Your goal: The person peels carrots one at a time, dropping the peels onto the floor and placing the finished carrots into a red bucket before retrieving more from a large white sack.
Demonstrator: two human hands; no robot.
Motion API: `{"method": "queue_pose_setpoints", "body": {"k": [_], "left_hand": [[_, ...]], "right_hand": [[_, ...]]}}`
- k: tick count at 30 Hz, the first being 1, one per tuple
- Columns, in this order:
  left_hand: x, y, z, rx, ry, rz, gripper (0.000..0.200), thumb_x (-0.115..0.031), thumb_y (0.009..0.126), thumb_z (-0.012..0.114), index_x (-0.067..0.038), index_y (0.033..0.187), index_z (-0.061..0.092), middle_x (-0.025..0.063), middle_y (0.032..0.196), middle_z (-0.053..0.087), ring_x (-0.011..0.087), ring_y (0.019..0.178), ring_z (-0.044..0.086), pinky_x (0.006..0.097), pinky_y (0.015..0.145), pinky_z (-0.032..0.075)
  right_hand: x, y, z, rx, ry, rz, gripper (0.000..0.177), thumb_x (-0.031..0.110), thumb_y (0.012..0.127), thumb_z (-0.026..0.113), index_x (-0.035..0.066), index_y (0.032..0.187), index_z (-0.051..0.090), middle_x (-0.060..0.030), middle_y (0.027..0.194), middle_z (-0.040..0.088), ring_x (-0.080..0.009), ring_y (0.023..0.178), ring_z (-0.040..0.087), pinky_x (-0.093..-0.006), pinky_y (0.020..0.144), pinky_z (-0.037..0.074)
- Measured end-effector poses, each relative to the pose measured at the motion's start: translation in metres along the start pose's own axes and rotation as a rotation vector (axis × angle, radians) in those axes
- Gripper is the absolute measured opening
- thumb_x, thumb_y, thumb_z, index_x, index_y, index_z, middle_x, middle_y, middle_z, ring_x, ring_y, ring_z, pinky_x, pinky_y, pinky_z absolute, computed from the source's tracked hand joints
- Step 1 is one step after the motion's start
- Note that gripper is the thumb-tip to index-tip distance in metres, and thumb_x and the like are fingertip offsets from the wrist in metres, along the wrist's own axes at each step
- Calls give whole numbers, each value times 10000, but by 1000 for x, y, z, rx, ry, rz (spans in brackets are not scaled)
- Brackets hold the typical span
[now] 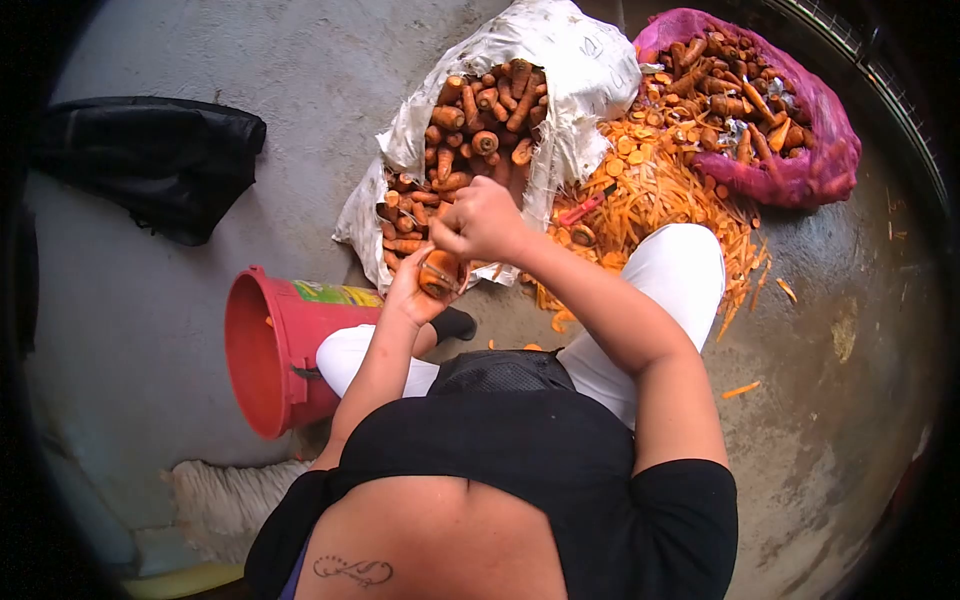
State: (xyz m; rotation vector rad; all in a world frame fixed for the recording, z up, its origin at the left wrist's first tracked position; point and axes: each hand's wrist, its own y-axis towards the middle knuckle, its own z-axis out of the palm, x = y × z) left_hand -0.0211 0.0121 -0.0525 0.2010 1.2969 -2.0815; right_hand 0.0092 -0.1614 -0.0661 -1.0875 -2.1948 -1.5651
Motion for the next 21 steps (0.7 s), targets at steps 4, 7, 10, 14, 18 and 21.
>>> {"method": "queue_pose_setpoints", "body": {"k": [4, 7, 10, 14, 18, 21], "left_hand": [[3, 0, 5, 9, 16, -35, 376, -373, 937, 469, -51, 1116, 543, 85, 979, 626, 207, 865, 630, 378, 712, 533], [5, 1, 6, -21, 0, -9, 343, -321, 947, 436, -45, 1128, 529, 99, 1013, 612, 225, 875, 616, 393, 757, 535], [6, 5, -6, 169, -14, -18, 329, -288, 955, 410, -30, 1127, 518, 109, 1008, 608, 240, 855, 612, 397, 749, 537], [7, 10, -13, 231, 60, 37, 323, -275, 954, 407, -14, 1116, 504, 121, 956, 609, 253, 808, 612, 401, 670, 535], [8, -11, 14, 52, 123, 40, 350, -321, 965, 423, -23, 1138, 487, 130, 895, 599, 228, 756, 608, 358, 571, 526], [13, -30, 2, 236, 237, -34, 385, -361, 973, 425, -30, 1165, 472, 132, 887, 588, 208, 734, 606, 326, 543, 525]], "right_hand": [[8, -1, -4, 11, -61, -91, 328, 209, 747, 613, 136, 441, 521, -1, 468, 528, -180, 486, 468, -326, 533, 336], [6, -2, -5, 10, -70, -99, 328, 209, 749, 609, 139, 440, 523, -1, 468, 532, -179, 489, 474, -327, 533, 339], [5, -2, -5, 36, -67, -98, 325, 211, 750, 605, 146, 441, 531, -3, 467, 530, -181, 487, 477, -331, 530, 342], [2, -5, -1, 49, -35, -84, 315, 219, 752, 595, 156, 445, 556, -3, 447, 513, -178, 463, 466, -326, 524, 354], [-24, -4, -1, 67, -141, 49, 328, 242, 784, 563, 172, 467, 609, 20, 407, 485, -140, 418, 433, -311, 533, 387], [-80, -1, -23, 311, -603, 269, 439, 317, 884, 485, 190, 485, 617, 36, 411, 494, -91, 448, 451, -309, 676, 433]]}}
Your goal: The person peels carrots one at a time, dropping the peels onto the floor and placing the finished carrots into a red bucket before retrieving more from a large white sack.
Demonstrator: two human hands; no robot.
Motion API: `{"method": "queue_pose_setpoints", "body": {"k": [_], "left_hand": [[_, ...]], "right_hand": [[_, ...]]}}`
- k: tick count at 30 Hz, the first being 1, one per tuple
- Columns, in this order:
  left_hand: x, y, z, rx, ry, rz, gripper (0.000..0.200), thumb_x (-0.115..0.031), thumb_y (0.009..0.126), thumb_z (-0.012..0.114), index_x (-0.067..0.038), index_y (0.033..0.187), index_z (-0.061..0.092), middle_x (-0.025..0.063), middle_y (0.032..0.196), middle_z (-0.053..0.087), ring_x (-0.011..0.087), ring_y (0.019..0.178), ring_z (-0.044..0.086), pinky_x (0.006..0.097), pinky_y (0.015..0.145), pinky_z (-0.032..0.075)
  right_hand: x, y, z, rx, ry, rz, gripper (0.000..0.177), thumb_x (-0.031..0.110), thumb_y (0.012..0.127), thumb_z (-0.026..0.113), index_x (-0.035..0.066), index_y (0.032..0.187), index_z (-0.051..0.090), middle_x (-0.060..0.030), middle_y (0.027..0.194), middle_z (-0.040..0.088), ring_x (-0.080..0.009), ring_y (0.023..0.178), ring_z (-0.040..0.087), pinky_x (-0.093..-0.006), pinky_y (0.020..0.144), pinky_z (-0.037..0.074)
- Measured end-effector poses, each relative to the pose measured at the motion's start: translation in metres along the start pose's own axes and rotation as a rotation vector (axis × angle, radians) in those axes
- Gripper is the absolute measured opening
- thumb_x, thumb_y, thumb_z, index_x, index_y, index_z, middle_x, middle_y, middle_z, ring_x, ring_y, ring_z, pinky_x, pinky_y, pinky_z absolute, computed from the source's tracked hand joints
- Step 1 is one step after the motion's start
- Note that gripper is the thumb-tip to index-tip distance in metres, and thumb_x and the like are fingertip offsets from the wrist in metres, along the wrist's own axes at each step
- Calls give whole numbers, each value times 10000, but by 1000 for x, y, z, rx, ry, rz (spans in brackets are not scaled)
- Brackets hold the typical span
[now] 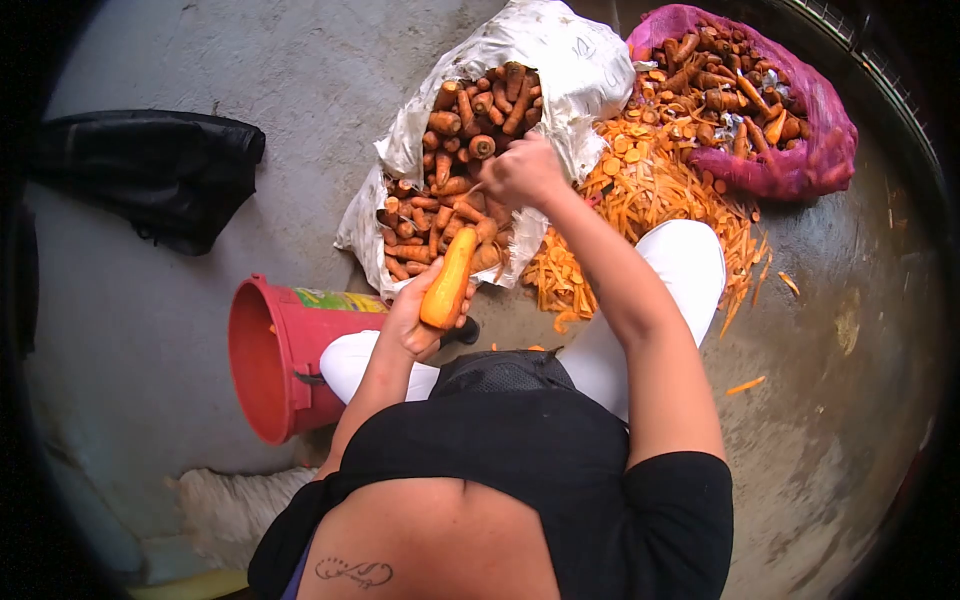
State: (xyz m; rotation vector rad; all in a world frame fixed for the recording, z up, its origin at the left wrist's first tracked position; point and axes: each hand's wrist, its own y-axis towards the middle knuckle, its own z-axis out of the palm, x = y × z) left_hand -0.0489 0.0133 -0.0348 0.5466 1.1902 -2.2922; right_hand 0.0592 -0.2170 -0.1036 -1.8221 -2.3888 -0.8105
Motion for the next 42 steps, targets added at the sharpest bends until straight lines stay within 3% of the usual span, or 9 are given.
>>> {"method": "queue_pose_setpoints", "body": {"k": [4, 10, 12, 16, 26, 31, 36, 40, 42], "left_hand": [[-8, -7, 5, -41, -1, 76, 392, -366, 980, 419, -47, 1202, 465, 136, 918, 594, 208, 732, 613, 323, 562, 533], [-9, 9, -22, 27, -126, 84, 380, -355, 979, 416, -65, 1217, 479, 125, 937, 613, 225, 770, 626, 337, 610, 536], [-4, 17, -33, -41, -116, 78, 362, -356, 977, 421, -75, 1192, 496, 108, 931, 614, 215, 764, 625, 334, 626, 537], [0, 23, -16, -315, -202, 74, 330, -371, 969, 433, -102, 1135, 530, 82, 942, 616, 192, 787, 624, 329, 658, 536], [6, 20, -15, -165, -208, 32, 402, -415, 962, 444, -75, 1157, 532, 96, 1018, 614, 211, 919, 620, 364, 797, 529], [9, -2, -5, -58, 18, 13, 392, -425, 953, 463, -85, 1141, 516, 102, 880, 619, 181, 715, 628, 298, 565, 538], [1, -11, -9, -19, 17, 31, 501, -450, 966, 413, -61, 1280, 451, 106, 849, 600, 181, 687, 617, 285, 547, 533], [-6, 1, -26, -45, -48, 73, 453, -456, 965, 422, -59, 1172, 490, 100, 837, 607, 197, 697, 618, 293, 556, 522], [-2, 10, -35, -148, -51, 118, 434, -442, 962, 441, -59, 1154, 509, 90, 850, 610, 207, 731, 620, 313, 603, 532]], "right_hand": [[-13, -1, 22, -188, -31, 342, 472, 362, 888, 457, 135, 525, 658, -45, 496, 586, -201, 537, 575, -338, 760, 434], [32, -1, -24, 68, 572, 369, 454, 346, 883, 482, 117, 546, 682, -43, 470, 591, -184, 384, 532, -314, 536, 462], [47, -10, -20, -66, 681, 68, 377, 284, 845, 549, 123, 529, 677, -52, 414, 536, -195, 326, 480, -295, 365, 372], [80, -34, -33, -259, 610, -290, 340, 214, 770, 612, 125, 446, 553, -12, 461, 520, -185, 468, 472, -321, 536, 361], [84, -37, -29, -299, 537, -384, 354, 218, 756, 617, 140, 429, 509, -11, 441, 488, -182, 470, 471, -334, 517, 342], [35, -11, -8, -233, 189, -90, 417, 262, 829, 551, 157, 425, 540, 5, 377, 437, -159, 389, 415, -339, 569, 417], [-9, -2, 13, -158, -26, 319, 477, 335, 893, 422, 110, 539, 647, -49, 515, 600, -215, 470, 542, -351, 733, 440], [31, 2, -21, 168, 344, 326, 531, 396, 906, 396, 97, 557, 662, -43, 518, 602, -205, 470, 535, -351, 681, 454], [52, -5, -24, 158, 534, 263, 372, 296, 834, 557, 114, 528, 665, -31, 433, 532, -179, 422, 499, -320, 545, 426]]}}
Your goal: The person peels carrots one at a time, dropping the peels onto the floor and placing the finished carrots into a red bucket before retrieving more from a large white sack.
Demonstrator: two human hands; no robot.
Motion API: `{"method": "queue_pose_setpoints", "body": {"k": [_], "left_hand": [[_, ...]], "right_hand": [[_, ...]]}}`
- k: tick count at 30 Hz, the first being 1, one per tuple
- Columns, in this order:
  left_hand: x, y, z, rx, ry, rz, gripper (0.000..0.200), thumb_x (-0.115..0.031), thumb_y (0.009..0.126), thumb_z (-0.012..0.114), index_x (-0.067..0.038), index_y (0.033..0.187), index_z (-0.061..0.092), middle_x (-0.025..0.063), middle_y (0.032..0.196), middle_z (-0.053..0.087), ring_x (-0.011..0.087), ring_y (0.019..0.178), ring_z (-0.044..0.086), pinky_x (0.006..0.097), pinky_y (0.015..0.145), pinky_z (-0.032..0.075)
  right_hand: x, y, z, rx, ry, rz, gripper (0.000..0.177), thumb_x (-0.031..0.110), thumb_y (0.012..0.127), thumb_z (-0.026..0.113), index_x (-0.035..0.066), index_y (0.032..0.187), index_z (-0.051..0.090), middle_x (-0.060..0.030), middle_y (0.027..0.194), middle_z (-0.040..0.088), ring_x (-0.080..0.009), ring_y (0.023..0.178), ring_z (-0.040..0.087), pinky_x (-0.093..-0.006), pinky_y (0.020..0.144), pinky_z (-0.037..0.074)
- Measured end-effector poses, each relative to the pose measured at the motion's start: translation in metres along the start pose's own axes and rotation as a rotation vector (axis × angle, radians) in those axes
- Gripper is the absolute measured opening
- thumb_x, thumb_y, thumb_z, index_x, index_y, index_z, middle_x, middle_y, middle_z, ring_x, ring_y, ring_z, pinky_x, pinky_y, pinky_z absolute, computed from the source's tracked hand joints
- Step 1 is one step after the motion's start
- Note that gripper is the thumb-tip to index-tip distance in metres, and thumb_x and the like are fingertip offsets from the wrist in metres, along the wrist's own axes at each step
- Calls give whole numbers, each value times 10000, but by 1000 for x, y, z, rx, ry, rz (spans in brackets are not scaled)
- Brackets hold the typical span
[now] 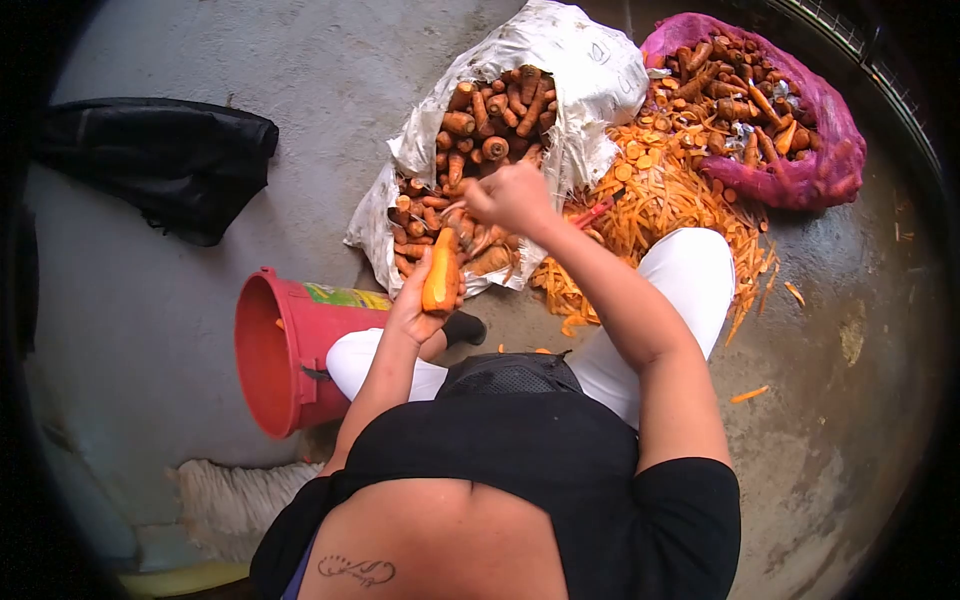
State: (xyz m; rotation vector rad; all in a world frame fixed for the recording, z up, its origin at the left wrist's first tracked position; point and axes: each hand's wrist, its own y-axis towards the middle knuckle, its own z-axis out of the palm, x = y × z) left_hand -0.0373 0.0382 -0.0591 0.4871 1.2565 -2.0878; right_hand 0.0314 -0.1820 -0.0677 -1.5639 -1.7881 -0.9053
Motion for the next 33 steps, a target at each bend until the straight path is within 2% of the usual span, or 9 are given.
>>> {"method": "queue_pose_setpoints", "body": {"k": [2, 6, 15, 16, 19, 22, 27, 30, 33], "left_hand": [[1, -1, 12, -135, 25, 46, 414, -426, 963, 451, -57, 1135, 522, 83, 869, 614, 214, 758, 624, 335, 622, 538], [7, 15, 2, -132, -121, -7, 403, -382, 971, 424, -31, 1138, 530, 111, 962, 624, 232, 840, 625, 377, 723, 531], [7, 10, 16, -186, -52, 32, 382, -384, 982, 395, -52, 1127, 516, 117, 932, 616, 224, 791, 625, 369, 675, 537], [7, 7, 22, -230, -37, 58, 377, -389, 990, 378, -66, 1140, 504, 115, 933, 612, 214, 773, 624, 358, 665, 537], [7, -9, 12, 87, 80, -116, 403, -413, 987, 378, -60, 1147, 485, 117, 869, 599, 203, 686, 604, 336, 558, 521], [7, -21, 30, 68, 101, -94, 444, -440, 984, 368, -42, 1147, 481, 114, 828, 588, 189, 628, 580, 314, 502, 501], [-5, -15, 21, 45, 31, -50, 438, -444, 969, 406, -47, 1125, 505, 116, 869, 593, 221, 736, 601, 337, 608, 528], [0, 7, -7, 36, -72, -80, 409, -430, 963, 424, -59, 1111, 513, 117, 899, 604, 225, 761, 613, 355, 633, 533], [5, 13, -10, 52, -85, -68, 365, -397, 952, 461, -71, 1101, 528, 87, 933, 619, 209, 822, 631, 360, 683, 535]], "right_hand": [[7, -17, 14, -303, -15, -454, 327, 281, 793, 601, 120, 511, 645, -32, 456, 530, -184, 452, 499, -324, 538, 406], [23, -39, 21, -244, 13, -638, 322, 233, 747, 618, 124, 452, 548, -19, 484, 530, -206, 496, 497, -337, 537, 361], [18, -34, 27, -265, 29, -707, 345, 221, 752, 599, 136, 432, 502, -15, 461, 511, -188, 479, 491, -328, 540, 368], [13, -28, 27, -278, -32, -657, 343, 223, 763, 594, 143, 437, 522, -11, 456, 509, -183, 468, 485, -323, 549, 378], [-21, 4, 18, -263, -265, -439, 354, 243, 811, 569, 163, 467, 591, -2, 440, 503, -170, 434, 466, -312, 592, 411], [-64, 21, 14, -262, -440, -124, 456, 333, 881, 431, 133, 533, 645, -48, 518, 587, -210, 468, 531, -333, 686, 439], [-51, 26, 16, -252, -328, 86, 517, 380, 892, 397, 85, 557, 656, -52, 539, 616, -196, 499, 565, -348, 701, 461], [1, 2, -3, -9, 54, -18, 452, 339, 865, 479, 118, 512, 654, -52, 454, 557, -194, 450, 518, -333, 603, 468], [19, -24, 17, -247, 73, -531, 354, 265, 781, 587, 127, 455, 589, -44, 439, 522, -205, 413, 496, -327, 514, 401]]}}
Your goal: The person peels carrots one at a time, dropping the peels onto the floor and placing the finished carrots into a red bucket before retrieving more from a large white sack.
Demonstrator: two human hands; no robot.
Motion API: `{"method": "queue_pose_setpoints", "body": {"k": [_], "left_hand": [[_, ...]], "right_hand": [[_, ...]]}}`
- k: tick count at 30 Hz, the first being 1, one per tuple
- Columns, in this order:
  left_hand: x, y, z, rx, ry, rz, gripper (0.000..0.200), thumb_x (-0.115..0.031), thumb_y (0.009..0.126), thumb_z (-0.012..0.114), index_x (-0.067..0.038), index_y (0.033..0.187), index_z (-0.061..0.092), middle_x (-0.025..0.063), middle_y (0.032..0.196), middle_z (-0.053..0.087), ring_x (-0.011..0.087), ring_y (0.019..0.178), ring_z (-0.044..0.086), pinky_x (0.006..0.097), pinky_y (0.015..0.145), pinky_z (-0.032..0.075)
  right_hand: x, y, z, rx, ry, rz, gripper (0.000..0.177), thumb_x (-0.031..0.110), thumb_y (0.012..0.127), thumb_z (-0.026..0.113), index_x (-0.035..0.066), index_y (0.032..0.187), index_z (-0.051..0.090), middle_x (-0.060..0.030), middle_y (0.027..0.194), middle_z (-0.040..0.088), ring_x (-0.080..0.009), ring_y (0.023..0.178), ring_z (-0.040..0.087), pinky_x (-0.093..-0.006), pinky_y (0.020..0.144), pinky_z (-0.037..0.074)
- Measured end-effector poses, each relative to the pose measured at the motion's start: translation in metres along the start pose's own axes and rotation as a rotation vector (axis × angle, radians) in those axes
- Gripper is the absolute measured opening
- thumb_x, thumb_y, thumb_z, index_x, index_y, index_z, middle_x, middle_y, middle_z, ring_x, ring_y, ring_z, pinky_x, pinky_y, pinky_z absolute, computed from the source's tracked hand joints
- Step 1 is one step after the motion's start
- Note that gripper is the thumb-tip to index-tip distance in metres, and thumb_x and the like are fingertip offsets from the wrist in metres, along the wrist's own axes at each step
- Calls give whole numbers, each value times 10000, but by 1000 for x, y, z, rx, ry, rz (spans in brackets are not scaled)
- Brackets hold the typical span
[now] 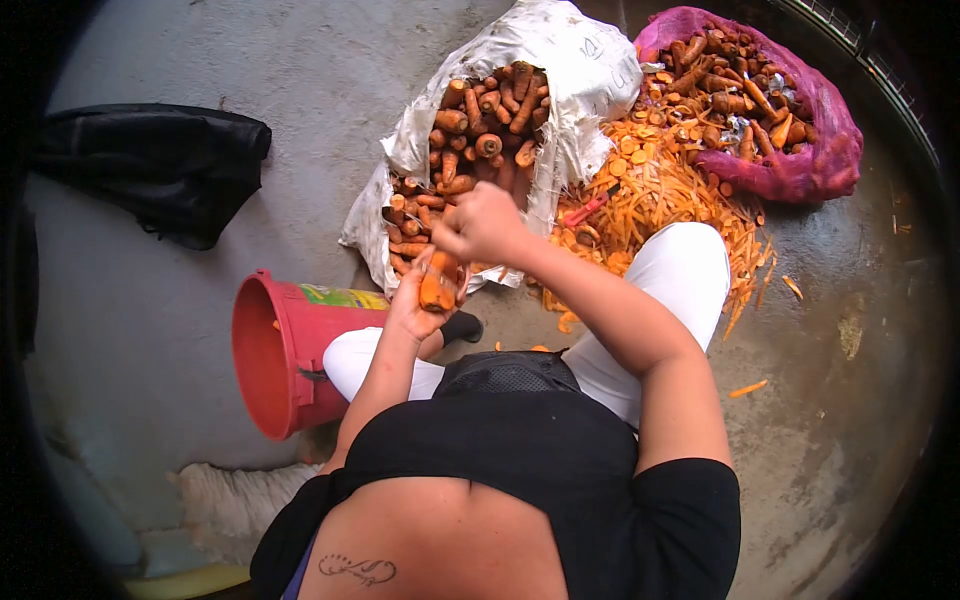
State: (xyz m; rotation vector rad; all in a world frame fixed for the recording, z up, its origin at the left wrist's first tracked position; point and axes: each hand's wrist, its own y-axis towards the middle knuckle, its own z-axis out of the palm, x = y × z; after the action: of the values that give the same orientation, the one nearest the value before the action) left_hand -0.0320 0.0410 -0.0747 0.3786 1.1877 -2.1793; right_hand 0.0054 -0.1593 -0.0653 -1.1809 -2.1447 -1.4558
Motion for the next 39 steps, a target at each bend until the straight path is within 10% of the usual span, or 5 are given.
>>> {"method": "queue_pose_setpoints", "body": {"k": [12, 19, 25, 26, 39], "left_hand": [[2, -8, 28, -86, 10, 50, 366, -358, 963, 412, -34, 1071, 543, 114, 874, 618, 242, 727, 622, 383, 527, 512], [3, -28, 32, 80, 174, -41, 479, -418, 983, 378, -30, 1251, 463, 107, 850, 581, 189, 712, 600, 301, 564, 533], [-11, -23, 27, 107, -10, -27, 460, -440, 964, 419, -46, 1193, 481, 120, 903, 600, 214, 714, 616, 326, 576, 524], [-8, -14, 13, 34, -41, -27, 444, -433, 959, 433, -50, 1177, 489, 113, 911, 602, 214, 715, 617, 339, 561, 518], [4, -13, 27, -29, 110, 58, 362, -418, 954, 456, -101, 1111, 537, 47, 887, 618, 169, 728, 629, 309, 574, 529]], "right_hand": [[7, -8, 8, 3, -4, -135, 324, 253, 737, 589, 119, 442, 591, -65, 442, 511, -230, 450, 516, -356, 532, 399], [-112, -7, -7, 118, -668, 300, 439, 303, 893, 478, 168, 510, 643, 11, 379, 468, -147, 374, 444, -385, 676, 431], [-56, 17, -16, 196, -215, 584, 538, 360, 942, 401, 154, 494, 615, 51, 388, 478, -109, 328, 359, -310, 618, 428], [-55, 12, -9, 158, -180, 384, 425, 324, 904, 500, 175, 545, 673, 76, 398, 514, -9, 284, 375, -218, 267, 211], [6, -5, 7, 1, -135, -83, 325, 254, 758, 597, 145, 452, 602, -7, 403, 474, -172, 412, 442, -314, 550, 394]]}}
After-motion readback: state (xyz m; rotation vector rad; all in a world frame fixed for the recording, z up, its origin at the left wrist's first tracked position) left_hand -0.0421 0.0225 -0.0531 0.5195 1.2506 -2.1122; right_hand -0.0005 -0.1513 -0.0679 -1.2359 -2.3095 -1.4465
